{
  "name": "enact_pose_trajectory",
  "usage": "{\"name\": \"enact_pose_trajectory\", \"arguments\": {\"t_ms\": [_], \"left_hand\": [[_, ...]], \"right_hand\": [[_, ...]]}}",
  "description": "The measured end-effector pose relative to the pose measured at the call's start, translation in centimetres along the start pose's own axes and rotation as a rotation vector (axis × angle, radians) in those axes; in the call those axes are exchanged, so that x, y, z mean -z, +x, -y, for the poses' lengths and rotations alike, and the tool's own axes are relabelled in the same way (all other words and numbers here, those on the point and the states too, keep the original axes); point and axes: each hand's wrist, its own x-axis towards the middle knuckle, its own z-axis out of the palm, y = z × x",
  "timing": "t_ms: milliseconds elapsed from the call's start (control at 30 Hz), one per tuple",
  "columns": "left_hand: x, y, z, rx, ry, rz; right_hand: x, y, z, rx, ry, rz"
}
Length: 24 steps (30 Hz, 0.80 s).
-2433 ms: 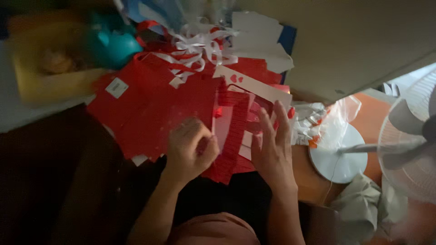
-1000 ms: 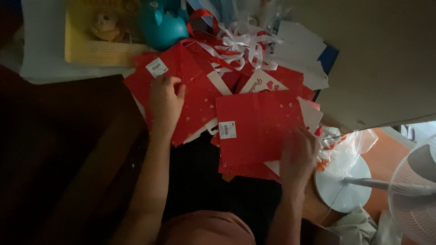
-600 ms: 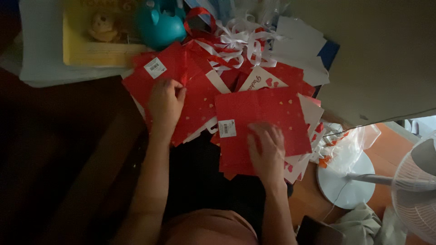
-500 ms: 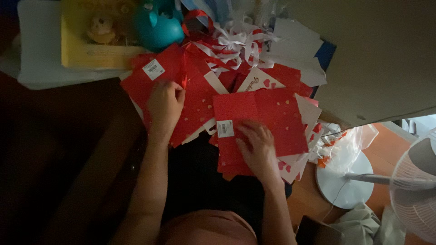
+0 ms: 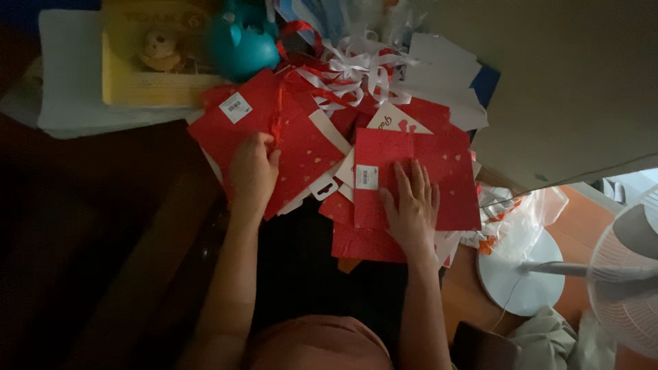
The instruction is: The person ties white and red ribbons on Valentine's Day gift bags. They thread the ribbons through the bag handles, pull them tight, and tie knots to secure the bows. The person handles multiple red gift bags and ribbons throughout the clip.
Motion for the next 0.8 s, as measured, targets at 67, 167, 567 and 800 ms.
{"name": "enact_pose_trajectory", "arguments": {"t_ms": [67, 167, 567, 800], "left_hand": [[-0.1, -0.3, 0.0, 0.014, -0.027, -0.013], [0.0, -0.1, -0.2, 0.15, 0.007, 0.151], [-2.0, -4.6, -2.3, 0.195, -0.648, 0.416], [-4.2, -6.9, -3.8, 0.337, -1.336, 0.409]], "right_hand": [[0.0, 0.0, -0.3, 0.014, 0.019, -0.025], [0.2, 0.0, 0.0, 0.042, 0.005, -0.087], [-0.2, -1.3, 8.6, 0.312, 0.407, -0.072], [0.6, -1.6, 8.1, 0.268, 0.53, -0.193]]}}
